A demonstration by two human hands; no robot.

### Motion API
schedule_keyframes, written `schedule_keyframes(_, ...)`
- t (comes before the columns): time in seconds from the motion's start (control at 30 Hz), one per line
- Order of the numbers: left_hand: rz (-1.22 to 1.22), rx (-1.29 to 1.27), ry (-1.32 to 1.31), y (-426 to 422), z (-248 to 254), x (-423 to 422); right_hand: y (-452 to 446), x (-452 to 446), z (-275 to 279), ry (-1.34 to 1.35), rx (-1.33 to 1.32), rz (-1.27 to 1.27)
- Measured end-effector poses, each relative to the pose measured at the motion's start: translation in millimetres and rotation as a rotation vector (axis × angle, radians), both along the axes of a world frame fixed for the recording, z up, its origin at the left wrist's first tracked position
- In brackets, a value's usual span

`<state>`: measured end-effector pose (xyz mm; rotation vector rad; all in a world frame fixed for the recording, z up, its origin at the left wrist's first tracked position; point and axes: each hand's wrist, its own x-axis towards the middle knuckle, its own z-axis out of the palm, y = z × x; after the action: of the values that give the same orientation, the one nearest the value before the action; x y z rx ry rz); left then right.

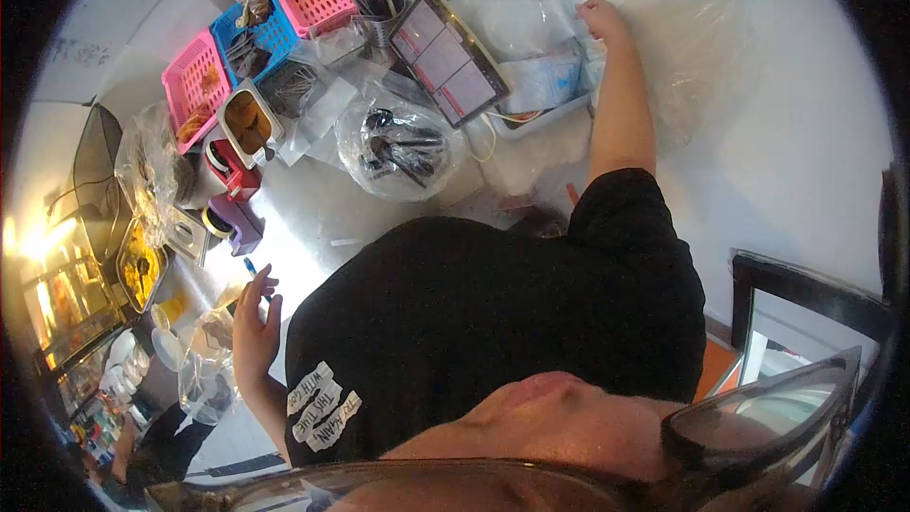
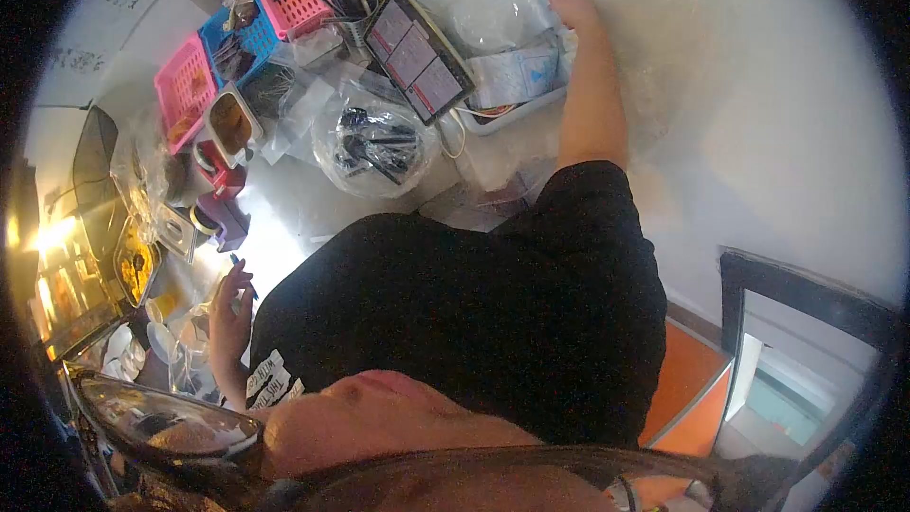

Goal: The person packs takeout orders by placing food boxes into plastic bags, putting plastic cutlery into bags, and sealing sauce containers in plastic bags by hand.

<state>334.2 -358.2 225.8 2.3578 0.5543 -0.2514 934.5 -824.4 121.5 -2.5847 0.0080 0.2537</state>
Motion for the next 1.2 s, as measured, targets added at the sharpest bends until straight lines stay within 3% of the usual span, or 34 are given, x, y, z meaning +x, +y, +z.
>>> schedule_keyframes(0.17, 0.027, -0.015, 0.002, -4, -2, -9, -15, 16, -26, -0.143, 0.101, -0.008)
schedule_keyframes(0.3, 0.018, -0.018, 0.024, -5, -2, -10, -17, 22, -27, -0.148, -0.139, 0.041)
schedule_keyframes(0.37, 0.011, -0.017, 0.024, -6, -3, -10, 4, -5, 0, -0.099, -0.17, 0.05)
schedule_keyframes(0.47, 0.014, -0.02, 0.023, -5, -2, -9, 21, -15, -5, -0.067, -0.315, 0.099)
schedule_keyframes(0.57, 0.001, -0.032, 0.013, -9, -2, -5, 26, -4, -28, -0.092, -0.626, 0.201)
schedule_keyframes(0.7, -0.036, -0.105, -0.011, -7, 0, 2, 30, -2, -27, -0.255, -0.536, 0.078)
schedule_keyframes(0.73, -0.04, -0.143, -0.022, -8, 1, 7, 40, -23, 5, -0.368, -0.47, 0.036)
schedule_keyframes(0.83, -0.13, -0.321, -0.149, -14, 9, 35, 46, -55, 60, -0.58, -0.33, -0.018)
schedule_keyframes(0.97, -0.357, -0.58, -0.146, -28, 0, 105, 34, -74, 75, -0.721, -0.158, -0.005)
schedule_keyframes(1.07, -0.572, -0.845, -0.114, -54, -16, 168, 43, -118, 94, -0.683, 0.112, -0.035)
schedule_keyframes(1.13, -0.531, -1.108, 0.06, -79, -28, 210, 63, -181, 124, -0.786, 0.15, -0.004)
schedule_keyframes(1.2, -0.389, -1.619, 0.2, -114, -59, 262, 62, -215, 109, -0.897, 0.065, 0.033)
